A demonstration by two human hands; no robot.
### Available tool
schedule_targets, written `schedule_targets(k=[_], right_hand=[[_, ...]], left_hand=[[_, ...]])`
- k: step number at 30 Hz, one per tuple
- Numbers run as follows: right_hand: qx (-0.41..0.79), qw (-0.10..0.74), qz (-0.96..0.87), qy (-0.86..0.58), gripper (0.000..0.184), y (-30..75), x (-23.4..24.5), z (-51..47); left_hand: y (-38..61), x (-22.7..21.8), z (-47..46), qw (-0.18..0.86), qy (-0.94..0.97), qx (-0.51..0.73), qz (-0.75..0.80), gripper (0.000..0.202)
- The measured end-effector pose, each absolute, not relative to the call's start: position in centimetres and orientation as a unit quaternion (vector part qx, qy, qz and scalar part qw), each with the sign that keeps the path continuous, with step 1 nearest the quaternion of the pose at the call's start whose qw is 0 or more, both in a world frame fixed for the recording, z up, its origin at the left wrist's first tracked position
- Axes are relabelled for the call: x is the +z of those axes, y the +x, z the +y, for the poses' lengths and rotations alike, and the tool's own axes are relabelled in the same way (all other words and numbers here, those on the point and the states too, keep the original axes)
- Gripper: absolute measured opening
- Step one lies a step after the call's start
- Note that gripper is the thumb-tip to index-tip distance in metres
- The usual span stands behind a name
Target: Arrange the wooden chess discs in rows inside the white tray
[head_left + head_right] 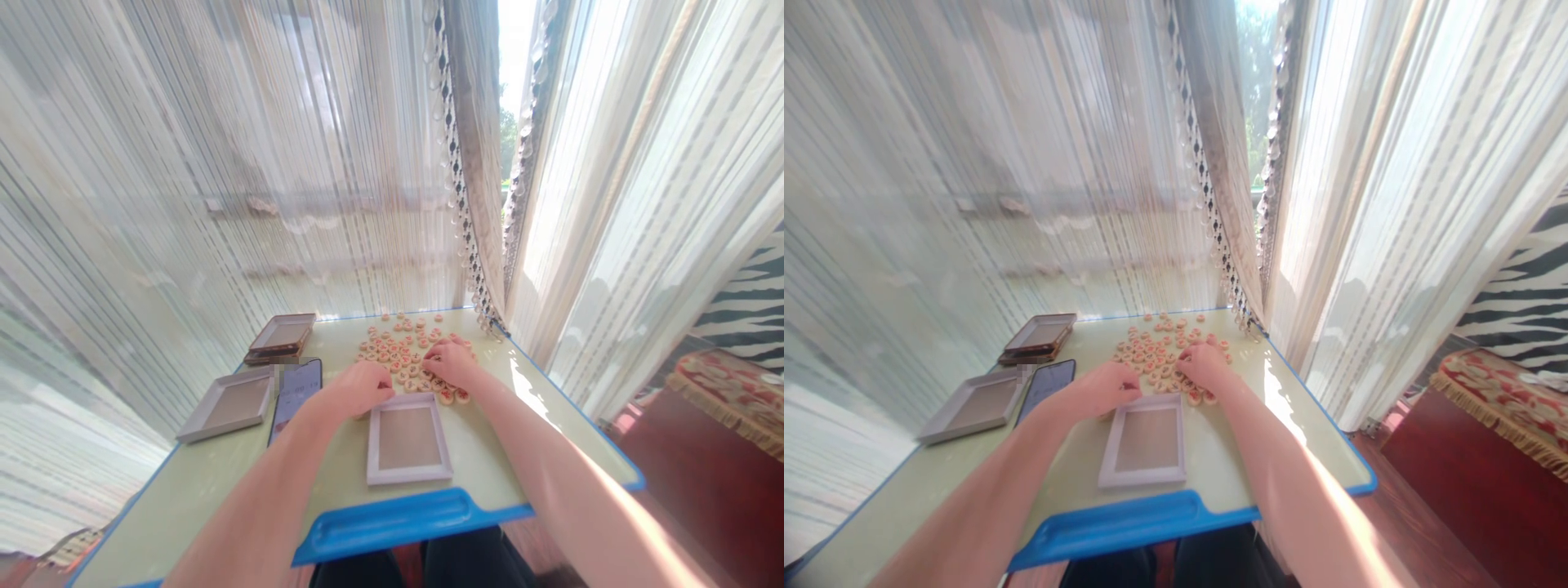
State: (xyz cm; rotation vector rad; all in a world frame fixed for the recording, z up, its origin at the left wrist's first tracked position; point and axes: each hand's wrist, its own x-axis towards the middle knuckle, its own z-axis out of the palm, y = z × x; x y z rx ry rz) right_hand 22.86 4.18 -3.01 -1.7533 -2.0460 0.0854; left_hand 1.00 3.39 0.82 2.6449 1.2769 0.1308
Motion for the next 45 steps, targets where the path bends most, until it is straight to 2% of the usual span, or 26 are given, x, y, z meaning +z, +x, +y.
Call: schedule_targets(k=[5, 11, 13, 16, 18, 22, 26, 33, 40, 42, 45], right_hand=[[0.091, 0.292, -0.723, -0.619, 0.017, 22.7, -2.9, 4.2], [0.38, 0.47, -0.626, -0.492, 0.018, 21.0, -2.5, 3.1], [0.461, 0.501, -0.591, -0.432, 0.024, 20.4, -2.4, 2.8], [0.502, 0.514, -0.567, -0.403, 0.025, 20.2, -2.2, 2.5], [0.499, 0.506, -0.57, -0.412, 0.025, 20.3, -2.1, 2.4], [0.487, 0.488, -0.592, -0.418, 0.04, 20.4, -1.5, 1.8], [0.481, 0.48, -0.607, -0.412, 0.033, 20.1, -1.1, 1.2], [0.424, 0.483, -0.636, -0.426, 0.034, 20.0, -1.5, 1.3], [0.153, 0.43, -0.763, -0.457, 0.019, 20.1, -1.3, 0.7], [0.117, 0.412, -0.77, -0.472, 0.021, 20.3, -1.3, 0.8], [0.062, 0.379, -0.743, -0.548, 0.024, 21.2, -1.3, 1.3]], left_hand=[[1.5, 0.9, 3.3, 0.104, 0.877, 0.085, 0.461, 0.023], [2.4, 0.6, 3.4, 0.119, 0.855, 0.202, 0.463, 0.029], [2.6, 0.4, 3.4, 0.138, 0.857, 0.228, 0.442, 0.024], [2.7, 0.3, 3.3, 0.178, 0.852, 0.264, 0.417, 0.024], [2.7, 0.3, 3.4, 0.199, 0.836, 0.291, 0.421, 0.029], [2.6, 0.6, 3.6, 0.243, 0.806, 0.326, 0.43, 0.036], [2.7, 0.8, 3.6, 0.275, 0.788, 0.34, 0.433, 0.034], [2.9, 0.6, 3.3, 0.28, 0.784, 0.341, 0.437, 0.034], [2.7, 0.6, 3.7, 0.356, 0.748, 0.354, 0.435, 0.034], [2.6, 0.7, 3.8, 0.332, 0.76, 0.347, 0.438, 0.032], [2.6, 0.9, 3.6, 0.23, 0.797, 0.309, 0.464, 0.026]])
